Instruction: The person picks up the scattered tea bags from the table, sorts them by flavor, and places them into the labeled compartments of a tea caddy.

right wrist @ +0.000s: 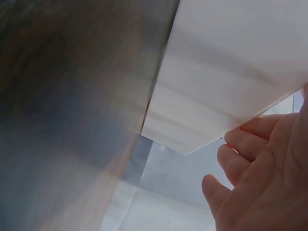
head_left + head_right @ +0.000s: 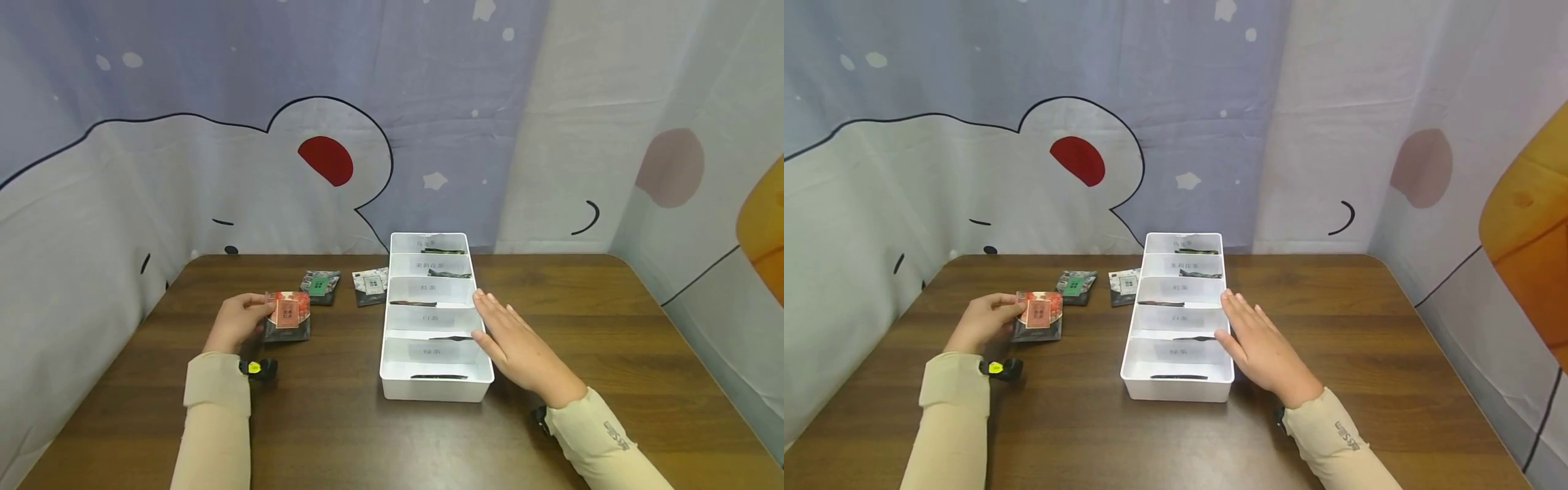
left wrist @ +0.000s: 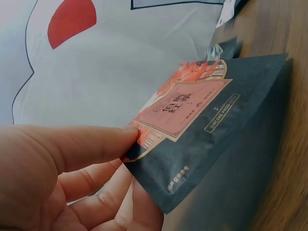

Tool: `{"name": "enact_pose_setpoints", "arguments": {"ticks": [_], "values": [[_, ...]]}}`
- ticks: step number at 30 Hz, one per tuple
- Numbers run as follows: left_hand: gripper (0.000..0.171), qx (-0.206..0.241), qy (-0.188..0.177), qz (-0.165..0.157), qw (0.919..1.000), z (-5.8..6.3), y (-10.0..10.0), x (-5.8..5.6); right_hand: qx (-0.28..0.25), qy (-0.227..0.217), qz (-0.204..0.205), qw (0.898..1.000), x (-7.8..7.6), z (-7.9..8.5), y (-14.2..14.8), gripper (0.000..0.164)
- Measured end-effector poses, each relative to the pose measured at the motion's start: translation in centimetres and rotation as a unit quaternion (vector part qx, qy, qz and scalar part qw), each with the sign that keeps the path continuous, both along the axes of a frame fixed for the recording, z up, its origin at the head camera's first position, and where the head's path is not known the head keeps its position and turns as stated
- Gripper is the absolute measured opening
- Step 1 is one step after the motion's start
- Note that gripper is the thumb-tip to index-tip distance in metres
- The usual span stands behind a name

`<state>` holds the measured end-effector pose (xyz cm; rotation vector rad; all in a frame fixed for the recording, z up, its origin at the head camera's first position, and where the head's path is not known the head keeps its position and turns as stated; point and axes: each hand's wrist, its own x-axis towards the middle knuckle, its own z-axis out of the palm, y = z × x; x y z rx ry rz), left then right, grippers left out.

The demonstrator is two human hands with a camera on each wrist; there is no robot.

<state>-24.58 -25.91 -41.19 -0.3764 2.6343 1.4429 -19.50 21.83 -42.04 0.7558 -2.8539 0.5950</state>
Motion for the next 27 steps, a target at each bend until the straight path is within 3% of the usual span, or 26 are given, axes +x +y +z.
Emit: {"name": "enact_pose_setpoints", "arguments": {"ticks": [5,12,27], "values": [[0.047,0.022,0.011,-0.011,0.9996,0.2,0.7,-0.1,0.005,0.006,0.000,1.000,0.1,0.0,0.0,0.063],[0.041,0.033,0.056,-0.022,0.9976,0.4,1.9,-0.3,0.013,0.008,-0.002,1.000,0.0,0.0,-0.1,0.063],[0.035,0.083,0.131,-0.067,0.9856,1.5,5.5,-0.4,0.011,0.007,-0.002,1.000,0.1,0.0,0.0,0.063]]}}
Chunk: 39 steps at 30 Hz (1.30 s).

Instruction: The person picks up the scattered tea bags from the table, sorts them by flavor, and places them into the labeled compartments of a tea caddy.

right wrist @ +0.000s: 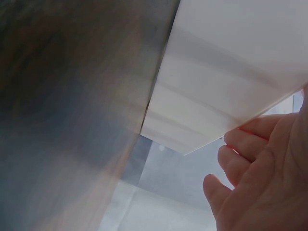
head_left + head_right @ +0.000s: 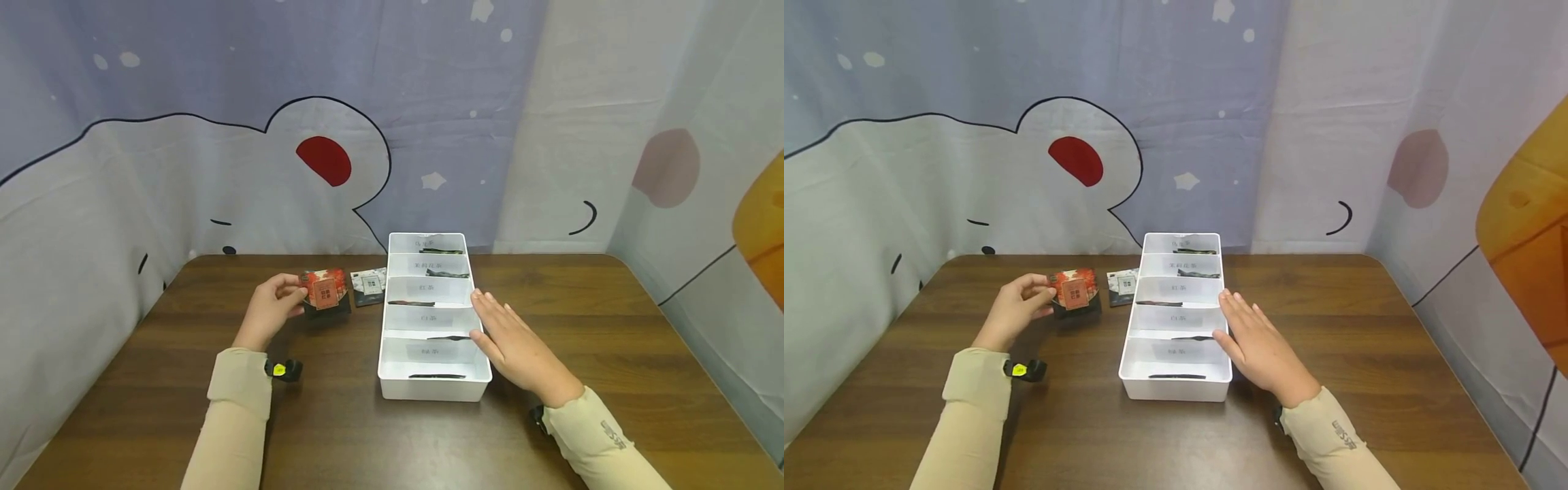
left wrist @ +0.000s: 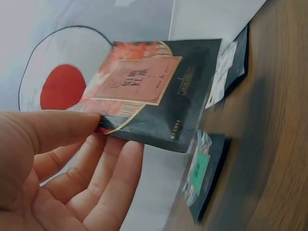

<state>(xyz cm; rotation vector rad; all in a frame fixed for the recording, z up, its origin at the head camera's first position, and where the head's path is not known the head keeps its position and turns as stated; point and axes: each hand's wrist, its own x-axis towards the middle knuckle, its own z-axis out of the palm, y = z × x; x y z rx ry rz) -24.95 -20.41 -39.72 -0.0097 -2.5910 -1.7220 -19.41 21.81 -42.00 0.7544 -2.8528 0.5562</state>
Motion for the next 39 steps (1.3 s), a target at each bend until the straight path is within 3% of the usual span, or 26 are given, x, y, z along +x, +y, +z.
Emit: {"name": "enact_pose_setpoints", "arguments": {"ticks": [11,20,26,34,39], "values": [[0.028,0.045,0.044,-0.007,0.9980,0.1,2.4,-0.1,-0.006,-0.005,0.000,1.000,0.1,0.1,-0.1,0.063],[0.025,0.056,0.109,-0.014,0.9924,1.2,4.3,0.3,-0.010,-0.001,0.000,1.000,0.1,0.0,0.1,0.063],[0.022,0.063,0.136,0.001,0.9887,1.7,5.5,0.6,-0.011,-0.001,0.002,1.000,0.0,-0.1,0.1,0.063],[0.017,0.087,0.211,0.003,0.9735,1.9,8.1,0.9,-0.012,-0.001,0.002,1.000,-0.1,-0.1,0.0,0.063],[0.017,0.112,0.223,-0.008,0.9682,2.0,9.4,0.8,-0.011,-0.001,0.002,1.000,0.0,-0.1,0.0,0.063]]}}
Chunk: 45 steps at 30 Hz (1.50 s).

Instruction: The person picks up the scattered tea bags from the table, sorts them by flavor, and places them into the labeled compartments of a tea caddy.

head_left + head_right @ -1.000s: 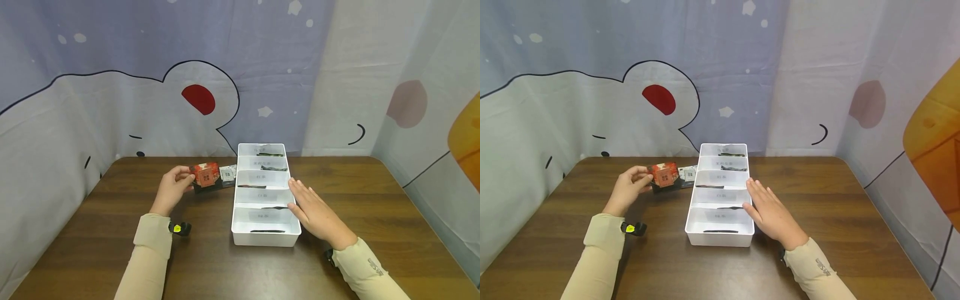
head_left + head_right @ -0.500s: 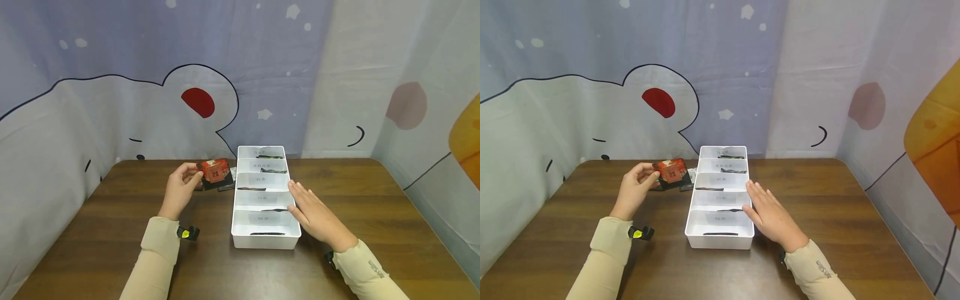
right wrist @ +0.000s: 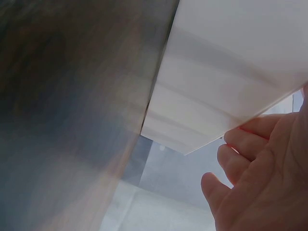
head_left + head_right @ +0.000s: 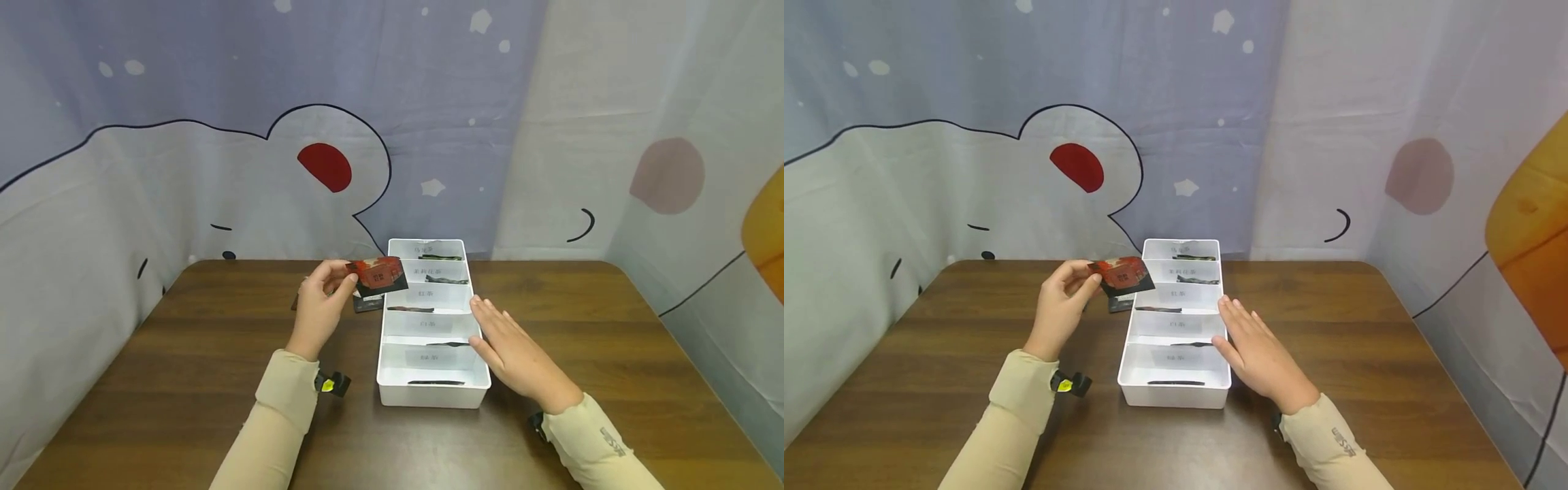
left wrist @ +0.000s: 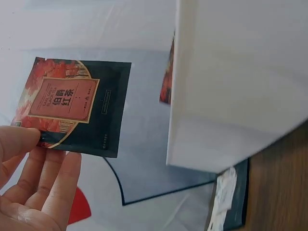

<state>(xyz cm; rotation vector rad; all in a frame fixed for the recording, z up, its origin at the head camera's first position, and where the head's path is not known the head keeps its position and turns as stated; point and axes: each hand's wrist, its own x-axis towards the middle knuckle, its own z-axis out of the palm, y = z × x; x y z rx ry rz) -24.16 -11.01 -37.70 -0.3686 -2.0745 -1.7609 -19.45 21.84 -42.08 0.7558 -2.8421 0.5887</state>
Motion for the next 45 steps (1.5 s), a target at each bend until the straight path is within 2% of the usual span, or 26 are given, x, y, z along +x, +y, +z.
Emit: {"name": "enact_pose_setpoints", "arguments": {"ticks": [4,10,17,22,31,38,45], "values": [[0.016,0.019,0.000,-0.026,0.9995,0.3,1.0,-0.4,-0.001,0.003,0.000,1.000,0.0,0.1,0.0,0.063],[0.017,0.008,-0.021,-0.061,0.9979,0.5,1.8,-1.1,0.000,0.003,0.000,1.000,0.0,0.1,0.1,0.063],[0.015,-0.015,-0.057,-0.092,0.9940,-0.2,2.2,-2.0,-0.003,0.000,0.001,1.000,0.0,0.0,0.1,0.063],[0.015,-0.062,-0.070,-0.084,0.9921,-0.9,2.4,-2.3,-0.007,-0.007,0.002,1.000,0.0,0.0,0.0,0.063],[0.014,-0.122,-0.055,-0.079,0.9878,-2.3,2.3,-2.5,-0.007,-0.003,0.003,1.000,-0.1,-0.1,0.1,0.063],[0.014,-0.179,-0.036,-0.074,0.9804,-3.1,2.0,-2.4,-0.010,-0.003,0.004,1.000,-0.1,0.0,0.1,0.063],[0.012,-0.228,-0.019,-0.065,0.9714,-3.3,1.9,-2.1,-0.010,-0.003,0.008,1.000,-0.1,-0.1,0.1,0.063]]}}
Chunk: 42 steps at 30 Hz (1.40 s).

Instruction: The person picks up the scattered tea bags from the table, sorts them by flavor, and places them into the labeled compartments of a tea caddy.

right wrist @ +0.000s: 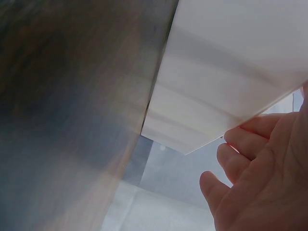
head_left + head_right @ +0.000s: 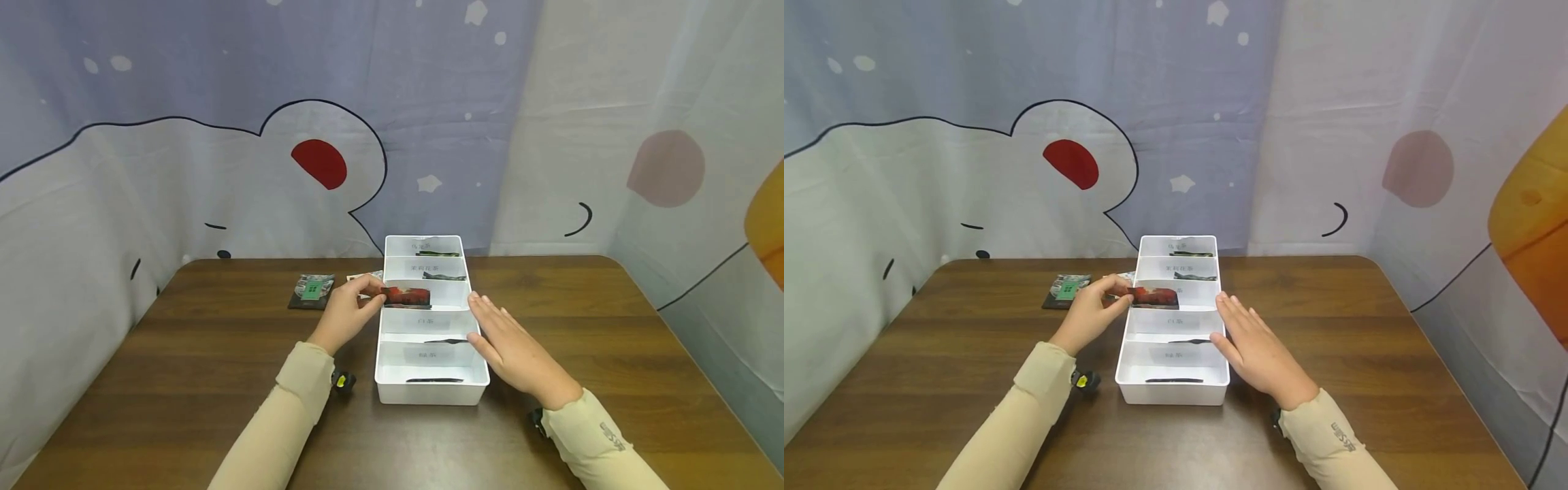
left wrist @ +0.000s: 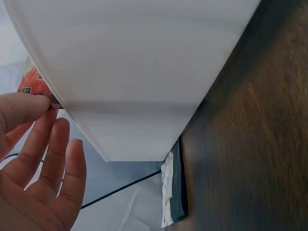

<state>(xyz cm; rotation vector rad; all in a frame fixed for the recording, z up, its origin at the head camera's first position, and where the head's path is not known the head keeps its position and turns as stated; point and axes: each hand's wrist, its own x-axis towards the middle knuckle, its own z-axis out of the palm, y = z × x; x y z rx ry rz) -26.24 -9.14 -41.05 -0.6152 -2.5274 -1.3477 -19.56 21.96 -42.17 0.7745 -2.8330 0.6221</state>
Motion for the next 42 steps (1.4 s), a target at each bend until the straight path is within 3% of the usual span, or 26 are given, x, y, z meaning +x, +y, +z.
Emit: {"name": "enact_pose_setpoints", "arguments": {"ticks": [10,23,32,38,42], "values": [[0.005,-0.022,0.034,-0.010,0.9991,-0.1,-0.2,0.4,0.000,0.000,0.000,1.000,0.1,0.2,0.0,0.063],[0.008,-0.007,0.013,0.006,0.9999,-0.5,-1.0,0.2,-0.001,0.000,0.000,1.000,0.1,0.1,0.1,0.063],[0.013,0.018,0.019,0.073,0.9970,0.0,-2.9,-0.6,0.000,0.000,-0.001,1.000,0.0,0.0,0.1,0.063],[0.017,0.015,0.022,0.149,0.9884,0.1,-4.8,-1.4,0.002,-0.002,-0.001,1.000,0.0,-0.1,0.0,0.063],[0.020,0.018,0.007,0.183,0.9830,-0.1,-6.1,-1.9,0.000,-0.002,-0.002,1.000,0.0,-0.1,0.0,0.063]]}}
